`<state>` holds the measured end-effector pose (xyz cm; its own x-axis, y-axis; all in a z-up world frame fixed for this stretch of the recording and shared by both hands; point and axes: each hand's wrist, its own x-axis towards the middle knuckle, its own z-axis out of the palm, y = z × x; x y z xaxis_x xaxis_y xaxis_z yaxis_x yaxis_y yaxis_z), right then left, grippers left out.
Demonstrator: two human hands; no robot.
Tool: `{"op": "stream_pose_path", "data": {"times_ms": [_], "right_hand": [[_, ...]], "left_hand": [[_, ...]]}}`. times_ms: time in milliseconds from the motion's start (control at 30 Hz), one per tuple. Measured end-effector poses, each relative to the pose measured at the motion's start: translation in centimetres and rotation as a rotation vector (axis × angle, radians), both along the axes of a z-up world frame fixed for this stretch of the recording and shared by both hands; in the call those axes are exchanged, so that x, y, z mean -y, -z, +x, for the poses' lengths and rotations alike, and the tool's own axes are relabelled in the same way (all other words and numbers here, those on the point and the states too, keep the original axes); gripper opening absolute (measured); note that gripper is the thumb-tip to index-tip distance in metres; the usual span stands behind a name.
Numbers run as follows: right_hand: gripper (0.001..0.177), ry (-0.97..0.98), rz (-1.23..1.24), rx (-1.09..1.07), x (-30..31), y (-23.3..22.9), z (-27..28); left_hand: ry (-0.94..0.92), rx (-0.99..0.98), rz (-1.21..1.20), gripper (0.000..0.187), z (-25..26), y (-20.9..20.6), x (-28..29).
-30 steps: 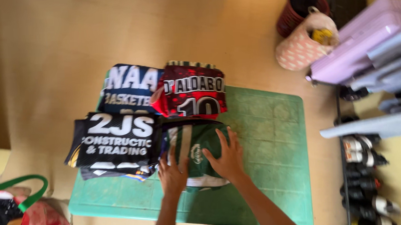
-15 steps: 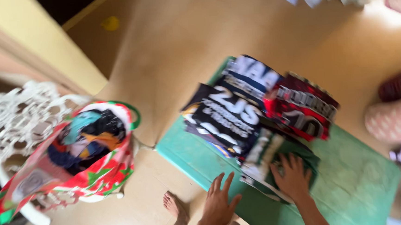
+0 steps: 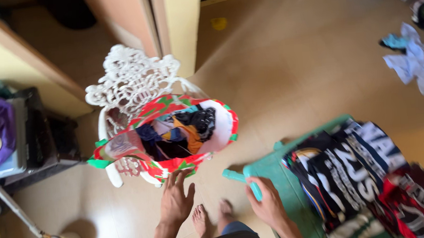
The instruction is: The person takes several jerseys and pairs of shorts out of a bag one at a time, spreads them out on a small table, folds them, and stacks them.
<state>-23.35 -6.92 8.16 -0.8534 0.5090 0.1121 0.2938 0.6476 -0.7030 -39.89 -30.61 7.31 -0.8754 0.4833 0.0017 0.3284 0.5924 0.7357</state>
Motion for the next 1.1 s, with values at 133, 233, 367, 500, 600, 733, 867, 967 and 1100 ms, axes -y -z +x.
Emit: {"op": "stream_pose_path", "data": {"times_ms": [133, 233, 367, 500, 600, 733, 867, 967, 1100], "right_hand": [[0.017, -0.212, 0.007, 0.012, -1.1, 2.0, -10.2], [0.018, -0.368, 0.031, 0.057, -2.5, 7.3, -18.6], [0.02, -0.482, 0.018, 0.255, -3.9, 16.4, -26.7], [0.021, -0.589, 0.014, 0.504, -4.9, 24.2, -31.3], [0.028, -0.66, -0.131, 0.701, -3.7, 28.2, -33.4], [0.037, -0.762, -0.038, 0.785, -0.1, 30.8, -34.9], [0.07, -0.812, 0.228, 0.499, 4.1, 31.1, -38.6], [0.092, -0.905, 0.257, 0.65, 5.1, 31.5, -40.7], [0.072, -0.945, 0.296, 0.518, 4.9, 33.0, -43.0]], "left_hand": [[-0.081, 0.032, 0.054, 0.026, -3.8, 1.1, 1.4], [-0.094, 0.089, 0.105, 0.025, -8.2, 5.7, 1.4], [-0.091, 0.23, 0.023, 0.028, -17.7, 15.3, -0.1], [-0.064, 0.28, -0.325, 0.04, -28.5, 18.6, -0.9], [-0.092, 0.165, -0.212, 0.07, -35.2, 15.9, -1.3], [-0.082, 0.236, -0.163, 0.087, -36.9, 11.6, -0.8], [-0.084, 0.061, -0.229, 0.09, -36.9, 9.3, 0.0], [-0.11, 0.053, -0.2, 0.09, -36.2, 8.3, 0.5], [-0.16, 0.279, -0.122, 0.072, -34.2, 7.0, 0.8]]}}
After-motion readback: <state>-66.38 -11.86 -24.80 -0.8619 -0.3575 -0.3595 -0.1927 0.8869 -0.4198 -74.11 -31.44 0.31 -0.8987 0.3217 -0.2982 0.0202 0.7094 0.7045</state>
